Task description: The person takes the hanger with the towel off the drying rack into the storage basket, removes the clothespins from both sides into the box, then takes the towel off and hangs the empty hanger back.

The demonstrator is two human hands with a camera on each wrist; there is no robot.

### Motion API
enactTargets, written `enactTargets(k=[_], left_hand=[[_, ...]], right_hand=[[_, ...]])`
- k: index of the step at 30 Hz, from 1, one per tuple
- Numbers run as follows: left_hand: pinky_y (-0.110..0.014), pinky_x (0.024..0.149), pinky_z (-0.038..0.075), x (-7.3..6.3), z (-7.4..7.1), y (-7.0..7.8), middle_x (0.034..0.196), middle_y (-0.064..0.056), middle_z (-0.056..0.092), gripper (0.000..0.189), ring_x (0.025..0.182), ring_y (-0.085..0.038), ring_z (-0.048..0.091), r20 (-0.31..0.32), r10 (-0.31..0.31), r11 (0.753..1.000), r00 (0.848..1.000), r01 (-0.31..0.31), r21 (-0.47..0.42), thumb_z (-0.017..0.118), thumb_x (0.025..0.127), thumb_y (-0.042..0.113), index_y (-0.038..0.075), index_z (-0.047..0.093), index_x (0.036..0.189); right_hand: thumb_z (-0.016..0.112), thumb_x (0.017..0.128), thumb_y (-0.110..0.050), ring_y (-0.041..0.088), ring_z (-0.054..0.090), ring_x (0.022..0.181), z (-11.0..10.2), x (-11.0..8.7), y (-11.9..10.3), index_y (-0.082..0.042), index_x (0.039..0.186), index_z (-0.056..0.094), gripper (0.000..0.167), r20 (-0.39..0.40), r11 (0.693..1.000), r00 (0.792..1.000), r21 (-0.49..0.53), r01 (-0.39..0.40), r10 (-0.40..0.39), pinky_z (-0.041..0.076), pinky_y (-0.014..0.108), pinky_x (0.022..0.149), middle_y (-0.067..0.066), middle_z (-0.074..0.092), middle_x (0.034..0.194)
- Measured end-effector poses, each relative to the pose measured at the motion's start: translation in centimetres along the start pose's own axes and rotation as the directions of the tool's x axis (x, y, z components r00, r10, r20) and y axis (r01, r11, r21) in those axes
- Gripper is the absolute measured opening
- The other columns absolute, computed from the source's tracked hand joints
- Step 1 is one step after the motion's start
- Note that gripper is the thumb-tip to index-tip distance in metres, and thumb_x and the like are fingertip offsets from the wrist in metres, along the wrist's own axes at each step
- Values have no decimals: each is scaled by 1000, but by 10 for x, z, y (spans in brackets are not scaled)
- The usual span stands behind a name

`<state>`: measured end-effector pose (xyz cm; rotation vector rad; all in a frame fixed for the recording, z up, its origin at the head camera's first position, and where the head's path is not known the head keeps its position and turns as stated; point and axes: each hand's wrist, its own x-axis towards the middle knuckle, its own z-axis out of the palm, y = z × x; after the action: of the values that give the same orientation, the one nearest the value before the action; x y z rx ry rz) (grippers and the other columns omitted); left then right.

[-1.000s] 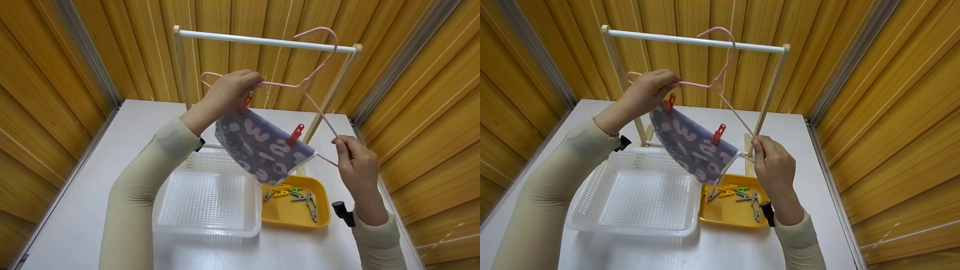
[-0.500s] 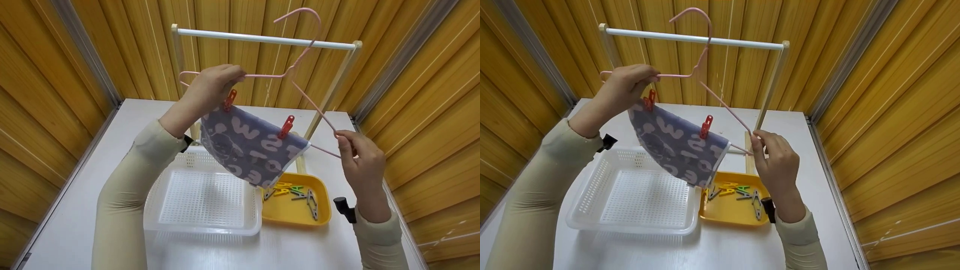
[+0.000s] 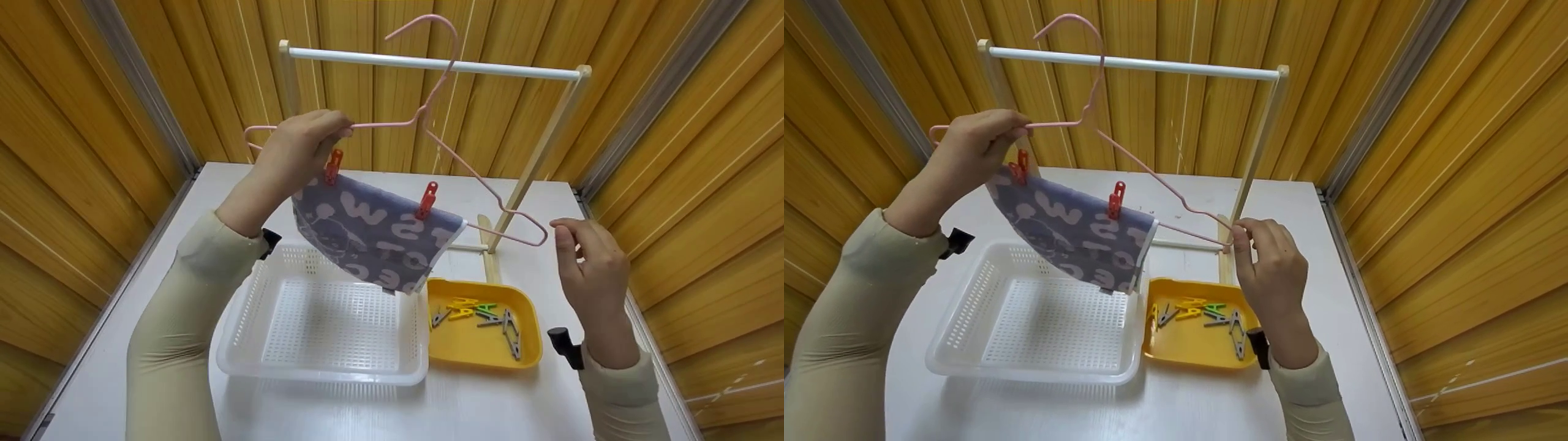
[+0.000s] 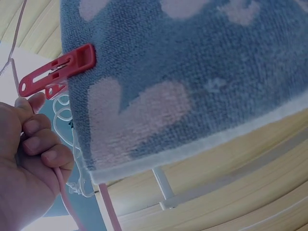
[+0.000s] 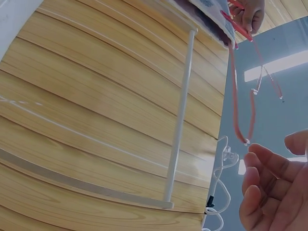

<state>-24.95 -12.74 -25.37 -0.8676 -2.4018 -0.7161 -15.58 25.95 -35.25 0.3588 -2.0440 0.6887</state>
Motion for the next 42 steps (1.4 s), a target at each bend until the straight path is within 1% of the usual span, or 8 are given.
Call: enactTargets(k=[5,12,15,19,25,30,36,42], left_hand=[[-48,85,58,-15,-6,-9,97,-19,72,15,86,-33,64,-22,-34,999,999,35,27,59,102,11,1,68,109],[-44,74,54,-37,-9,-19,89,-20,68,15,77,-31,58,-86,-41,998,995,44,40,60,102,11,-1,67,105],[-45,75,55,-47,-8,-22,90,-20,68,14,78,-32,59,-104,-54,998,993,58,35,60,101,9,-2,68,105],[-47,78,57,-61,-4,-26,93,-21,70,15,80,-31,61,-112,-96,995,989,99,14,61,100,8,-4,68,106],[-45,74,54,-78,6,-32,86,-18,67,13,77,-29,58,-93,-153,988,984,153,-5,62,99,7,-4,68,106],[-47,78,56,-91,17,-38,88,-17,68,12,80,-28,61,-71,-172,985,982,171,-24,62,98,4,-3,69,107],[-47,78,57,-109,31,-42,89,-17,69,12,80,-27,63,-21,-197,979,980,195,-63,62,98,4,-2,69,105],[-48,78,58,-122,47,-45,92,-17,72,10,81,-28,65,45,-226,968,973,229,-100,61,99,5,-1,69,102]], right_hand=[[58,104,-22,7,47,68,4,-5,4,4,94,74,32,45,1000,999,-31,1,0,37,6,66,17,68,76],[54,107,-30,20,49,63,11,-12,10,3,91,73,41,96,998,995,-53,25,-20,36,13,59,14,65,72],[53,107,-31,18,47,64,13,-17,12,3,91,72,43,121,998,993,-59,12,-4,34,14,59,13,64,73],[55,107,-28,14,44,64,15,-23,14,3,91,72,38,144,998,989,-63,-8,17,33,14,59,12,63,73],[54,107,-31,12,45,65,15,-29,19,1,90,72,41,160,997,986,-73,-23,34,34,12,59,11,63,73],[53,107,-34,15,46,63,17,-37,23,0,89,73,44,153,998,988,-62,-28,37,35,14,57,11,63,73],[57,106,-26,13,47,64,19,-46,26,0,90,73,35,170,996,984,-76,-45,58,35,14,57,10,64,73],[60,104,-19,20,49,65,21,-53,27,2,90,72,29,209,993,975,-107,-55,77,35,16,58,12,64,74]])
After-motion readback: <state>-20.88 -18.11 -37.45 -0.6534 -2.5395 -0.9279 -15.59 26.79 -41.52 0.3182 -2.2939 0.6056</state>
